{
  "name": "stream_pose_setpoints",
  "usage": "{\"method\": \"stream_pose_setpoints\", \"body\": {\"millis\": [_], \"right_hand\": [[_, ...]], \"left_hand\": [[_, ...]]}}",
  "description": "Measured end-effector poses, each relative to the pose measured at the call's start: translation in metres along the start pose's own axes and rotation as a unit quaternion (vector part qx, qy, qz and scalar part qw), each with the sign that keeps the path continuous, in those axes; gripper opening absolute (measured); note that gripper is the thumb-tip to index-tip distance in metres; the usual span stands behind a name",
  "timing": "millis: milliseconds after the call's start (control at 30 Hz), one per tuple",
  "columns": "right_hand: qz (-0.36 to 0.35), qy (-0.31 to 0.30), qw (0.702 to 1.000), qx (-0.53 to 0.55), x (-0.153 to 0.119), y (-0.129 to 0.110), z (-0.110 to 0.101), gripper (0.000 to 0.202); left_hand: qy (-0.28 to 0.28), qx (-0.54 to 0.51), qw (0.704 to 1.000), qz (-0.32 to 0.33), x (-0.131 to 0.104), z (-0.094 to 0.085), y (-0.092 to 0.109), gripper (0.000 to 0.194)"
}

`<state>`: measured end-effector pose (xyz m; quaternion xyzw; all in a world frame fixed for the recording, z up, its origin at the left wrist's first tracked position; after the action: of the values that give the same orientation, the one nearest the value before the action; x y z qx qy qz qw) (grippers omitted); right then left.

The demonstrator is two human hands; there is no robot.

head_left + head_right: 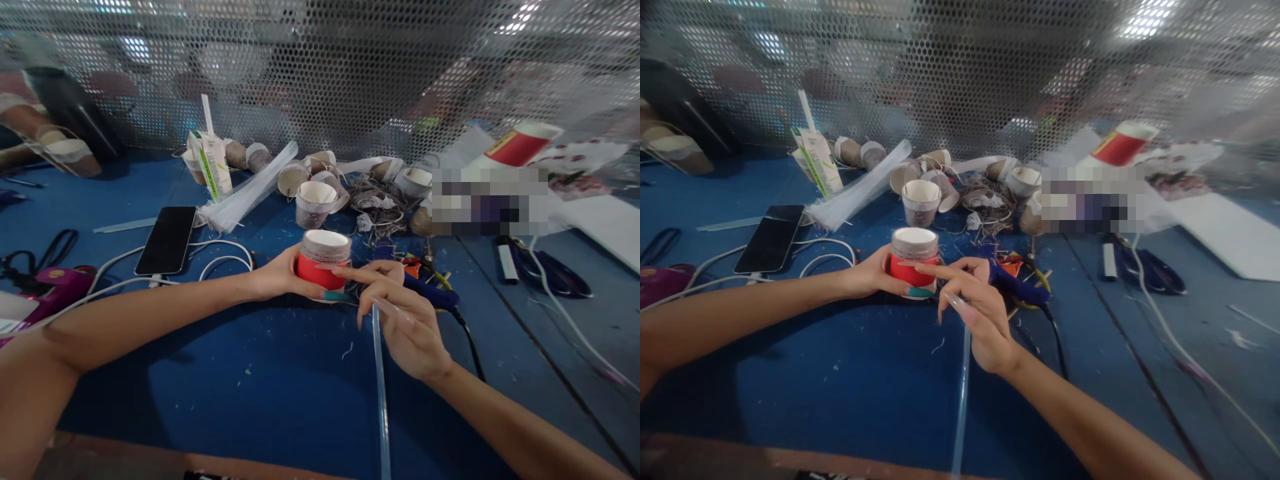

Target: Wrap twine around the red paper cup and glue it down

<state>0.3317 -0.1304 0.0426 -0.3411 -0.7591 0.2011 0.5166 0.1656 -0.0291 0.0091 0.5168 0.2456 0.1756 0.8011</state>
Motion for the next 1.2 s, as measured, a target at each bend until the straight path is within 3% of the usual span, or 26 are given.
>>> {"method": "stream_pose_setpoints", "body": {"millis": [133, 300, 367, 533, 633, 867, 1000, 1067, 1200], "right_hand": [[-0.016, 0.040, 0.999, -0.010, 0.0022, -0.0002, -0.0006, 0.041], [-0.033, 0.140, 0.989, -0.039, 0.0018, -0.0004, -0.0020, 0.040], [-0.048, 0.149, 0.986, -0.052, 0.0008, -0.0002, -0.0023, 0.038], [-0.091, -0.043, 0.992, -0.069, 0.0002, -0.0003, 0.0018, 0.038], [-0.098, -0.084, 0.989, -0.073, 0.0004, -0.0018, 0.0030, 0.035], [-0.005, 0.056, 0.998, -0.014, 0.0001, -0.0017, 0.0018, 0.042], [0.012, 0.139, 0.990, 0.023, -0.0003, 0.0017, -0.0001, 0.039], [0.009, 0.148, 0.989, 0.027, -0.0001, 0.0031, -0.0002, 0.039], [0.009, 0.101, 0.995, 0.007, 0.0011, 0.0042, 0.0012, 0.045]], "left_hand": [[-0.020, -0.002, 1.000, 0.011, 0.0000, 0.0016, 0.0010, 0.064], [-0.006, -0.008, 1.000, 0.004, 0.0009, 0.0020, 0.0001, 0.064], [-0.006, -0.009, 1.000, 0.008, 0.0011, 0.0031, 0.0004, 0.064], [0.015, 0.015, 1.000, 0.010, 0.0019, 0.0035, 0.0000, 0.063], [0.020, 0.031, 0.999, 0.030, 0.0023, 0.0028, -0.0001, 0.062], [0.041, 0.019, 0.999, 0.028, 0.0017, 0.0022, -0.0006, 0.064], [0.042, 0.005, 0.999, 0.020, 0.0003, 0.0019, -0.0006, 0.068], [0.037, 0.001, 0.999, 0.020, 0.0005, 0.0011, -0.0009, 0.068], [0.023, -0.022, 0.998, 0.045, 0.0030, -0.0012, -0.0017, 0.061]]}}
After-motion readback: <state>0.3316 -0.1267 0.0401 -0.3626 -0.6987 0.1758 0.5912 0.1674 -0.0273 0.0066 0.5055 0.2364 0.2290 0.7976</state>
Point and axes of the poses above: each hand's wrist, its own x-axis towards the middle knuckle, its own z-axis out of the palm, y = z × x, the point moved 2 cm from there along x, towards the middle knuckle, and after that the axes turned 14 degrees about -z, right-handed, at the moved point
